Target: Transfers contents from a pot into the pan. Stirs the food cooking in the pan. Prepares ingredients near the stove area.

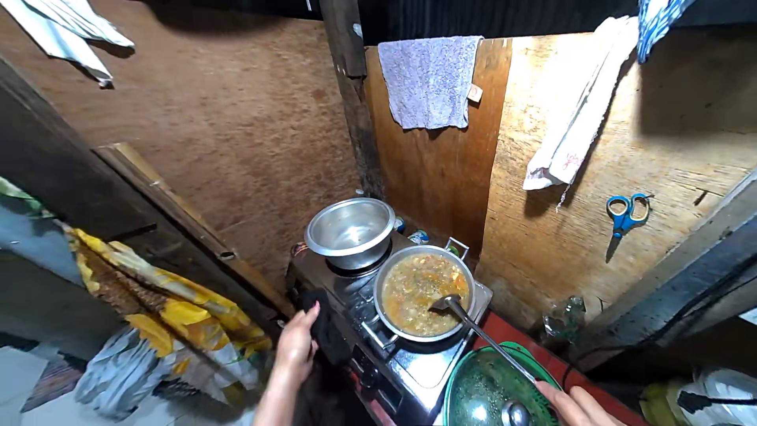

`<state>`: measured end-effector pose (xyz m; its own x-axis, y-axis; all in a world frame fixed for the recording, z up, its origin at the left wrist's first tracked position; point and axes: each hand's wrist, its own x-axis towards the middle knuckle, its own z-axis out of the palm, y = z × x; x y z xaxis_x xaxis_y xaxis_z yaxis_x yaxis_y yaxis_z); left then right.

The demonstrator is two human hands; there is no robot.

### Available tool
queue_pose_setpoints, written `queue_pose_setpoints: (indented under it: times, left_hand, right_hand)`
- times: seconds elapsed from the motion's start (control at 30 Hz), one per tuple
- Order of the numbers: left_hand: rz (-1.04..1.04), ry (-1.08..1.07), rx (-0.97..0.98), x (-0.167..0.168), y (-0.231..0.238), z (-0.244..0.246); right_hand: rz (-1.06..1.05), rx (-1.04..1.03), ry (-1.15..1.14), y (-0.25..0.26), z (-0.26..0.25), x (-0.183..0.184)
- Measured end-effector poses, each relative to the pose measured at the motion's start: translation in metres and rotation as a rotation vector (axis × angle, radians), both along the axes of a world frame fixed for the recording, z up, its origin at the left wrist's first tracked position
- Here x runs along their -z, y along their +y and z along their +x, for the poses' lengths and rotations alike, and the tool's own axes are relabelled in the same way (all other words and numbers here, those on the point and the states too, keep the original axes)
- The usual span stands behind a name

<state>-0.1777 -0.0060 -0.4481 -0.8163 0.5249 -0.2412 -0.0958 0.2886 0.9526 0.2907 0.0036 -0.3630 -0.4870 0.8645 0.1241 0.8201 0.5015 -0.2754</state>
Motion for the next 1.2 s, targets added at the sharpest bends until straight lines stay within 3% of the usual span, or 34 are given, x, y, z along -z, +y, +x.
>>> queue_pose_setpoints:
  times: [0.2, 0.4, 0.53, 0.6, 0.8, 1.2]
  left_hand:
    - [0.009, 0.020, 0.091, 0.013, -0.003, 0.078]
    - [-0.013, 0.089, 0.002, 0.032, 0.012, 0.094]
    - [-0.031, 0.025, -0.011, 0.040, 0.013, 0.110]
    - [-0.014, 0.005, -0.009, 0.043, 0.016, 0.114]
    - [-0.195, 0.176, 0.037, 0.029, 0.026, 0.118]
    - [-0.340, 0.244, 0.344, 0.015, 0.049, 0.041]
  right_hand:
    - [0.105, -0.043, 0.064, 0.009, -0.022, 0.016]
    - [0.206, -0.044, 0.155, 0.014, -0.026, 0.007]
    - [0.266, 0.049, 0.194, 0.042, -0.036, 0.026]
    - [0.217, 0.119, 0.177, 0.056, -0.042, 0.035]
    - [-0.227, 0.241, -0.154, 0.078, -0.060, 0.017]
    - [-0.338, 0.089, -0.305, 0.122, -0.063, -0.007]
